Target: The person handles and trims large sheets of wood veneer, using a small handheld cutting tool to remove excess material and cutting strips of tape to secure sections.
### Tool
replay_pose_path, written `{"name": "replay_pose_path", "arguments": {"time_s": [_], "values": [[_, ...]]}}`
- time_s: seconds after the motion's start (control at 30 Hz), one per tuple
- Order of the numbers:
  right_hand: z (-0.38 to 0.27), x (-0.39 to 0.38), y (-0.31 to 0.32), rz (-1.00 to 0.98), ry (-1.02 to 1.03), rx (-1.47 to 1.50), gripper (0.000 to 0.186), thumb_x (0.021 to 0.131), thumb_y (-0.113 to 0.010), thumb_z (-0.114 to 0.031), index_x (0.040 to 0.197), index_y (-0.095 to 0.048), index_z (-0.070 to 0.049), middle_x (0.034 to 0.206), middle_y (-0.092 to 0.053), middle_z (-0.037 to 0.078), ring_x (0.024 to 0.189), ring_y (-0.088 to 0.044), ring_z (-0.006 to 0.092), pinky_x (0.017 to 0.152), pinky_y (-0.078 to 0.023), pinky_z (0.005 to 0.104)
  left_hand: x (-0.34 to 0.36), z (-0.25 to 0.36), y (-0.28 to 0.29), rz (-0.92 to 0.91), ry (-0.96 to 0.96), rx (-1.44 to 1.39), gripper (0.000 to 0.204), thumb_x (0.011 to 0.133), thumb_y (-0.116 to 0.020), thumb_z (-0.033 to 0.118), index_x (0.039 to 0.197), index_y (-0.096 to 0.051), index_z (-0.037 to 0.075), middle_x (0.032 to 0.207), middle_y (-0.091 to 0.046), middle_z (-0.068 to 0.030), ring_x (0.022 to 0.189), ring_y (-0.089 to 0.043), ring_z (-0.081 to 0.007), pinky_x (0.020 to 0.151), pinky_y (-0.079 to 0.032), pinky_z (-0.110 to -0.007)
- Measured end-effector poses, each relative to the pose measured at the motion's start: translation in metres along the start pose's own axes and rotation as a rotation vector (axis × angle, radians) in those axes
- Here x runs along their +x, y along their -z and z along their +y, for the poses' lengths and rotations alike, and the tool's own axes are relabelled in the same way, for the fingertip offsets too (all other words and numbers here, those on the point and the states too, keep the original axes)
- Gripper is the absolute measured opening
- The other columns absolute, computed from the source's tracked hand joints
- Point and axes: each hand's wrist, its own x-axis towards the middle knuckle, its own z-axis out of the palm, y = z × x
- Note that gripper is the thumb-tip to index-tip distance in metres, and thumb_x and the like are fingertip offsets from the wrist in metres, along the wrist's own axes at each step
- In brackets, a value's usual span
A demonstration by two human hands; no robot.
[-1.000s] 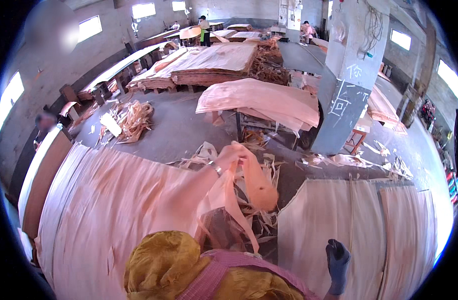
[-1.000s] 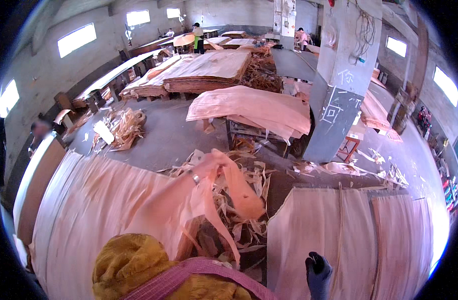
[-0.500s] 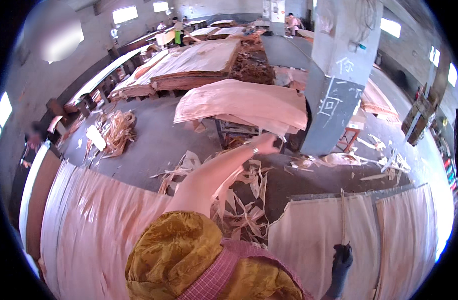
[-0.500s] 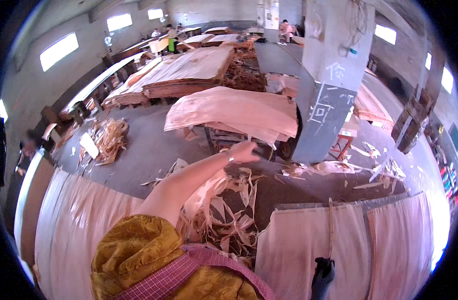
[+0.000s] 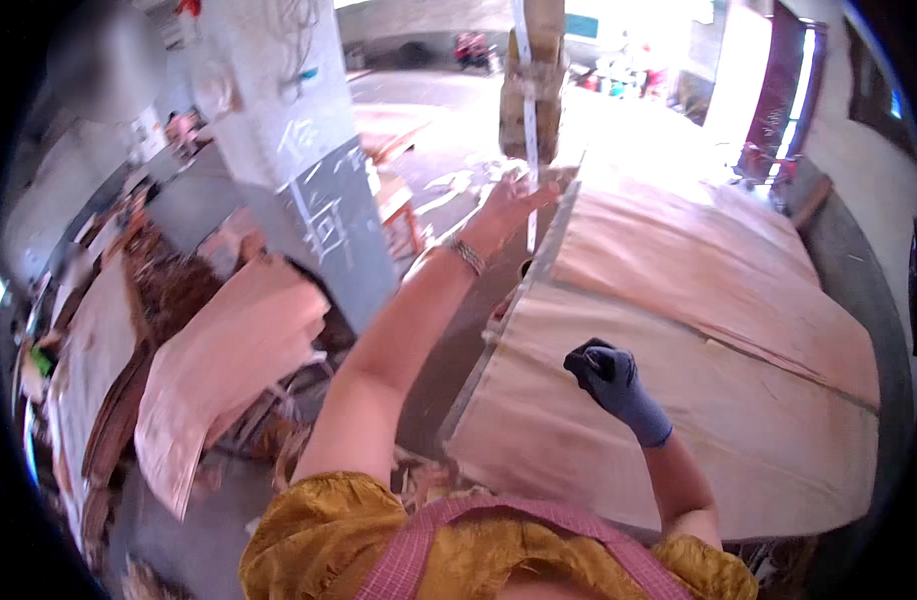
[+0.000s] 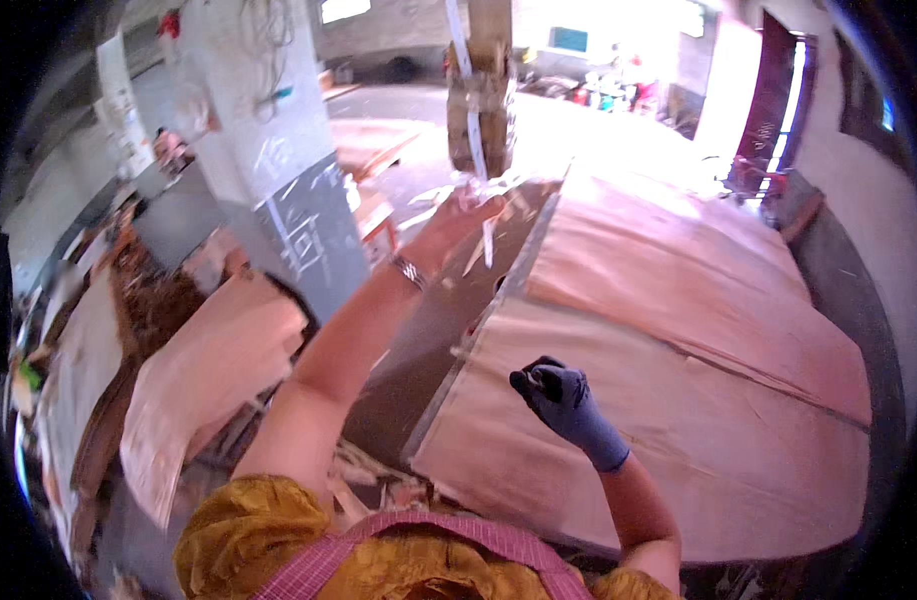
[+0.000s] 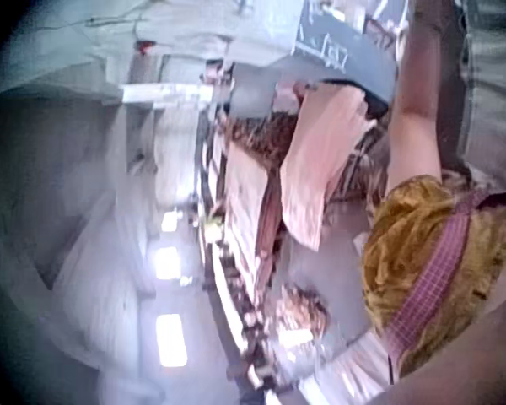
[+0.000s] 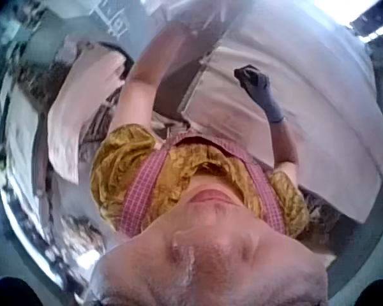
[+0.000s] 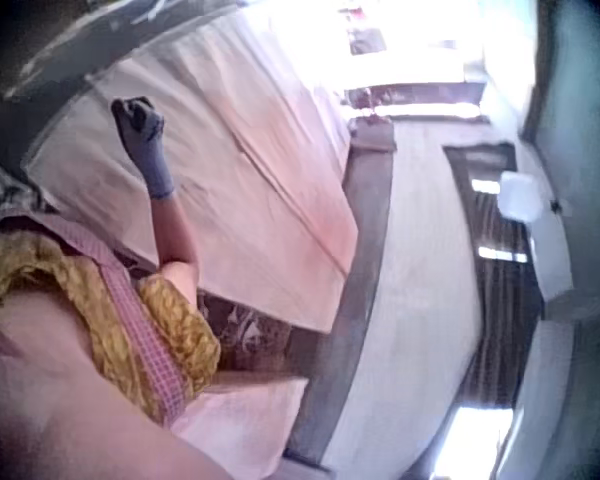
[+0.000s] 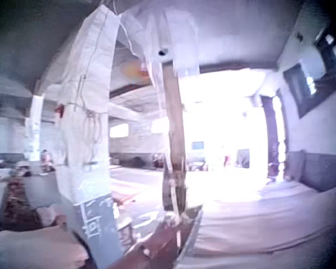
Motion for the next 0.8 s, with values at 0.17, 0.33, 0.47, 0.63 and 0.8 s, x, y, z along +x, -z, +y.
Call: {"name": "replay_pose_path", "arguments": {"time_s": [0.17, 0.33, 0.47, 0.63, 0.8], "values": [[-0.027, 0.048, -0.003, 0.145, 0.201, -0.107, 0.012, 0.093, -0.059, -0.006, 0.089, -0.062, 0.004, 0.076, -0.06, 0.011, 0.066, -0.057, 0.016, 0.063, -0.048, 0.0314, -0.004, -0.035, -0.006, 0.085, -0.129, -0.324, 0.027, 0.099, -0.055, 0.021, 0.1, -0.071, -0.001, 0.082, -0.07, -0.0019, 0.077, -0.064, -0.0064, 0.073, -0.048, -0.022], [-0.057, 0.169, -0.001, 0.367, 0.234, -0.436, 0.015, 0.095, -0.057, -0.013, 0.104, -0.059, -0.002, 0.075, -0.063, 0.012, 0.064, -0.064, 0.0218, 0.058, -0.049, 0.0321, -0.036, -0.061, 0.018, -0.159, -0.135, -0.436, 0.028, 0.099, -0.056, 0.025, 0.103, -0.07, 0.001, 0.09, -0.071, -0.003, 0.085, -0.064, -0.009, 0.082, -0.049, -0.026], [-0.065, 0.228, -0.023, 0.549, -0.034, -0.148, 0.025, 0.094, -0.062, -0.025, 0.088, -0.06, -0.002, 0.064, -0.061, 0.007, 0.062, -0.063, 0.0175, 0.06, -0.048, 0.0344, -0.075, -0.096, 0.031, -0.33, -0.012, -0.395, 0.037, 0.099, -0.053, 0.033, 0.107, -0.068, 0.0, 0.095, -0.07, -0.0049, 0.09, -0.064, -0.011, 0.086, -0.049, -0.028], [-0.068, 0.235, -0.062, 0.545, -0.054, 0.17, 0.021, 0.092, -0.064, -0.023, 0.09, -0.063, -0.002, 0.069, -0.064, 0.005, 0.062, -0.062, 0.0138, 0.054, -0.048, 0.0295, -0.129, -0.138, 0.045, -0.522, 0.098, -0.395, 0.044, 0.099, -0.052, 0.039, 0.108, -0.067, -0.001, 0.1, -0.069, -0.0074, 0.093, -0.066, -0.0153, 0.086, -0.05, -0.029], [-0.049, 0.2, -0.103, 0.482, -0.092, 0.499, 0.013, 0.093, -0.063, -0.013, 0.096, -0.063, -0.001, 0.073, -0.065, 0.005, 0.054, -0.058, 0.0116, 0.05, -0.048, 0.025, -0.173, -0.167, 0.064, -0.632, 0.456, -0.689, 0.06, 0.1, -0.043, 0.049, 0.13, -0.051, -0.002, 0.11, -0.067, -0.011, 0.1, -0.065, -0.0197, 0.09, -0.049, -0.031]]}}
